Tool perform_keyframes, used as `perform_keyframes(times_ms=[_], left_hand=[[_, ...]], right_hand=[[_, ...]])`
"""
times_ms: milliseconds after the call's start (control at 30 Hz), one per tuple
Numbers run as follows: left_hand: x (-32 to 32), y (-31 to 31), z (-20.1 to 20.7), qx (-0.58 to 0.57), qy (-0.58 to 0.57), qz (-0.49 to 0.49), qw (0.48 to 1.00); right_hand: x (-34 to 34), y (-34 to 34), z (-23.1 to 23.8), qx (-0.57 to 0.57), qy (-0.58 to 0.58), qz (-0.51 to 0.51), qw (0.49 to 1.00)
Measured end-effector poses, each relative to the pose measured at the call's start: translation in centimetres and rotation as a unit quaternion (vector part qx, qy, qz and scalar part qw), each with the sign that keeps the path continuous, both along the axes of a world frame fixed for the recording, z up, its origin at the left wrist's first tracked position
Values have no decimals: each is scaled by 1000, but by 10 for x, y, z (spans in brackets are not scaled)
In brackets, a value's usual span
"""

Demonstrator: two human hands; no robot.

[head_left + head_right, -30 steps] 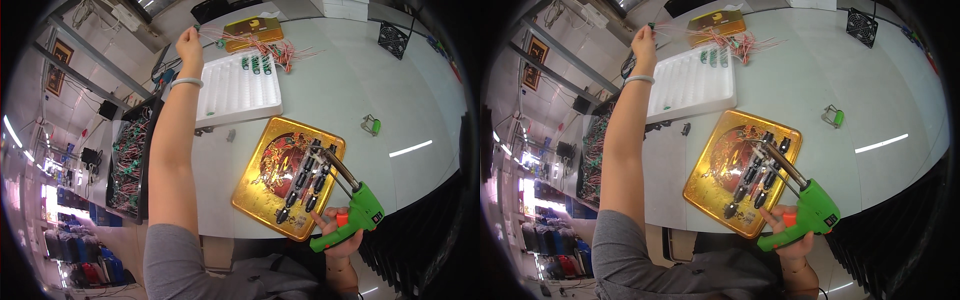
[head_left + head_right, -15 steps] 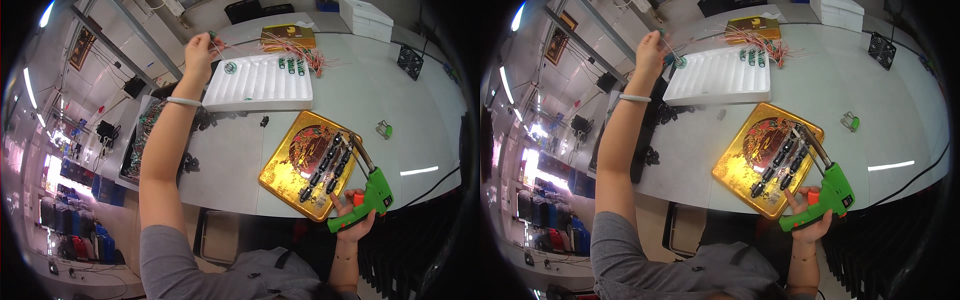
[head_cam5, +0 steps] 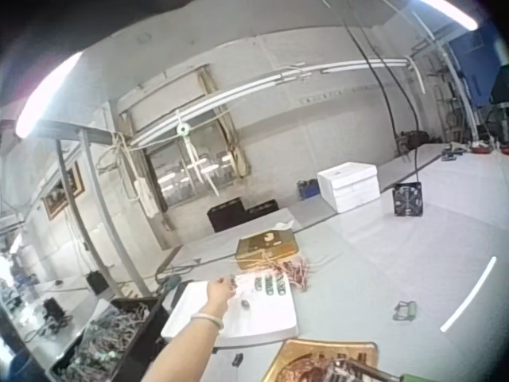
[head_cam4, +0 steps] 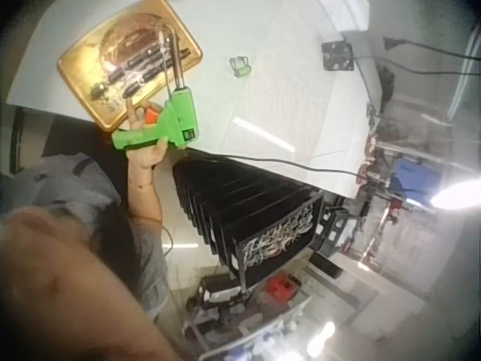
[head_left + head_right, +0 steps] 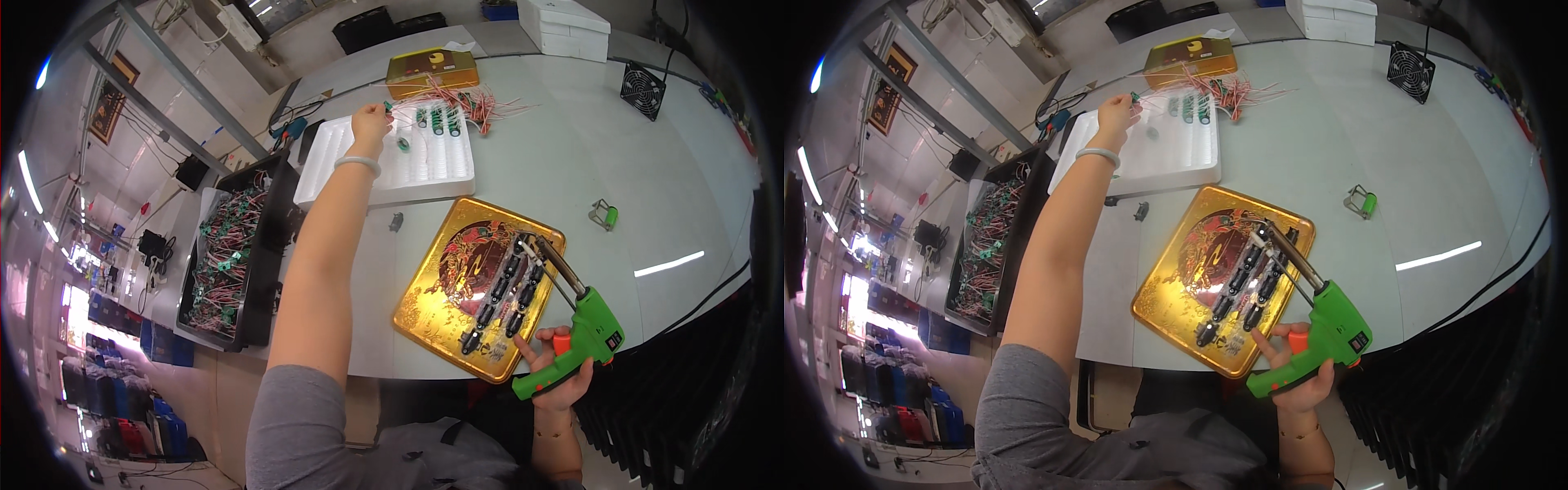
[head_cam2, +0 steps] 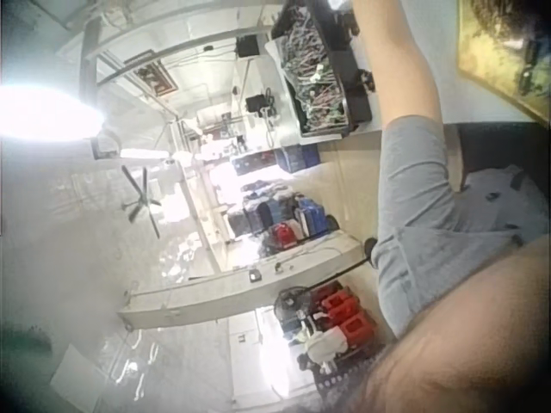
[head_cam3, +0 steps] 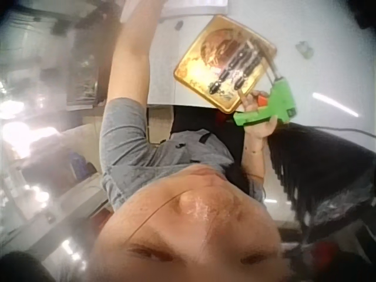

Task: The person uses a green hot air gun to solder wires onto small black electronic components. They repeatedly pick up components from a tray, apply heat to the connection points, and place the finished units into a white foam organizer.

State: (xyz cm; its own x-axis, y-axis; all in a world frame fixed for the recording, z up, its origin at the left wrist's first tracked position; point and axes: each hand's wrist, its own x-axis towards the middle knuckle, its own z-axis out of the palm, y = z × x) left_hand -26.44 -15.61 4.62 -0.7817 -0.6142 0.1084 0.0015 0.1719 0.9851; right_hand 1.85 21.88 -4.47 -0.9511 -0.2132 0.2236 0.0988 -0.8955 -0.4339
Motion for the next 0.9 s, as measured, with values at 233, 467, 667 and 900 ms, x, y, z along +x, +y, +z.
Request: perform_keyframes(times_ms=[233, 467, 667, 900], left_hand=[[-5, -9, 59, 160, 325, -26, 932], [106, -15, 155, 62, 338, -126, 931], [232, 54, 124, 32, 95, -199, 975], [344, 136, 53, 255, -63, -321, 910]], right_hand=[[-1, 2, 4, 12, 6, -1, 1000], [0, -1, 1, 0, 27, 5, 1000], [0, 0, -2, -21, 22, 5, 1000], [27, -7, 16, 43, 34, 38, 998]])
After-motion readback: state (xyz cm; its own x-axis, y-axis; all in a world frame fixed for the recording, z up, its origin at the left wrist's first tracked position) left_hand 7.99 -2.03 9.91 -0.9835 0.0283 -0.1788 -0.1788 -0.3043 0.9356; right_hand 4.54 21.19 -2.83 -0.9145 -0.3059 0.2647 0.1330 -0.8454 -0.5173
